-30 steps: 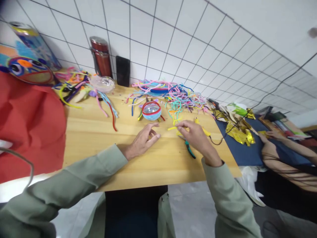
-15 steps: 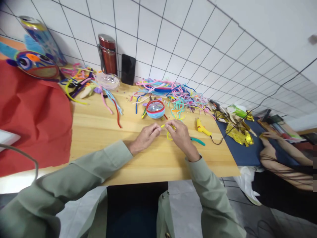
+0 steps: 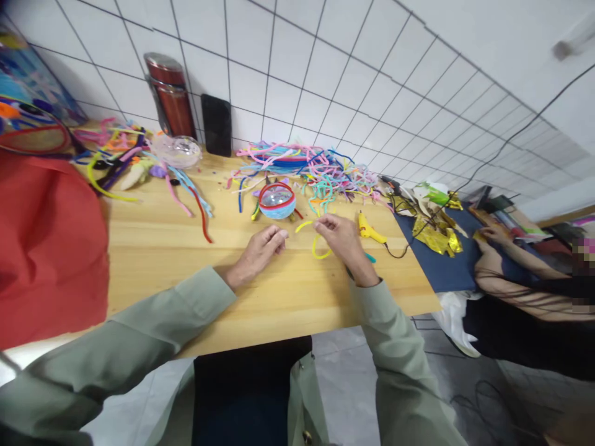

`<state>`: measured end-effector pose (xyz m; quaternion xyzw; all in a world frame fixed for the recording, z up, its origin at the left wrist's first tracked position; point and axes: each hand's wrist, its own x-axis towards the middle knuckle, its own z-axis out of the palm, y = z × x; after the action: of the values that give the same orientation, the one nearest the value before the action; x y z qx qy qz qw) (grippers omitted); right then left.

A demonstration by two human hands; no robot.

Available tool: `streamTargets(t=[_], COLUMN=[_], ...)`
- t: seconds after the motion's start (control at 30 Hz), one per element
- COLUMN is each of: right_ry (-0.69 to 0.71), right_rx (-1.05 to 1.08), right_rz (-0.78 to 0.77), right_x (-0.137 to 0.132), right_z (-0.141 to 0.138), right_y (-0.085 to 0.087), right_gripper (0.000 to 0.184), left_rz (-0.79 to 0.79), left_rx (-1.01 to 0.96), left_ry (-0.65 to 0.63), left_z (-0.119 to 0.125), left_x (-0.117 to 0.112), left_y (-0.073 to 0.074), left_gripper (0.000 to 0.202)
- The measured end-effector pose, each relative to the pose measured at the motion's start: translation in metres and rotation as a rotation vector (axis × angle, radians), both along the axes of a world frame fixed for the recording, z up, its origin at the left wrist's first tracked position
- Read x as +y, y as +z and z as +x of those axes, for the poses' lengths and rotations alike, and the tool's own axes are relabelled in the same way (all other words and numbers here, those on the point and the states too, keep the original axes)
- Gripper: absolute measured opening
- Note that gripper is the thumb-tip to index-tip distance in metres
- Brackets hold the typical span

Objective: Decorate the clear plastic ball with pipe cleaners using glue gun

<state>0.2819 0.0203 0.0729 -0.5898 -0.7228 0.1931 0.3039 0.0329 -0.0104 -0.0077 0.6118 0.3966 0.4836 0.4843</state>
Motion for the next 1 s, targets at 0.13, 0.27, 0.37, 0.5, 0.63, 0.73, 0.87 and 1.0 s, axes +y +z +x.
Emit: streamTargets(t=[0.13, 0.27, 0.37, 0.5, 0.63, 0.73, 0.87, 1.0], right_ry=[-0.218, -0.365, -0.333, -0.325, -0.329, -0.292, -0.166, -0.129], right_rx=[-0.11, -0.268, -0.378, -0.36, -0.238, -0.113, 0.172, 0.391], right_rz=[0.251, 0.411, 0.173, -0.125, -0.165, -0.111, 0.069, 0.281], right_x=[0.056, 0.105, 0.112, 0.105, 0.101, 0.09, 0.048, -0.004], right_z=[0.053, 0.085, 0.079, 0.053, 0.038, 0.031, 0.013, -0.019], right_y=[0.042, 0.063, 0.039, -0.013, -0.031, -0.017, 0.001, -0.006], right_gripper=[0.025, 0.031, 0.032, 0.024, 0.028, 0.021, 0.026, 0.036], left_rz=[-0.006, 0.013, 0.037, 0.039, 0.038, 0.047, 0.05, -0.014], left_rx=[0.025, 0.048, 0.081, 0.116, 0.128, 0.115, 0.043, -0.058], left_ry=[-0.035, -0.043, -0.047, -0.055, -0.067, -0.067, -0.023, -0.007], left_z=[0.0, -0.001, -0.001, -0.001, -0.001, 0.0, 0.002, 0.006], left_x=[0.001, 0.001, 0.0, -0.001, -0.001, -0.001, -0.004, -0.008], left_y=[-0.002, -0.003, -0.003, -0.001, 0.0, -0.001, 0.002, 0.006], left_gripper=[0.039, 0.04, 0.039, 0.038, 0.037, 0.037, 0.028, 0.041])
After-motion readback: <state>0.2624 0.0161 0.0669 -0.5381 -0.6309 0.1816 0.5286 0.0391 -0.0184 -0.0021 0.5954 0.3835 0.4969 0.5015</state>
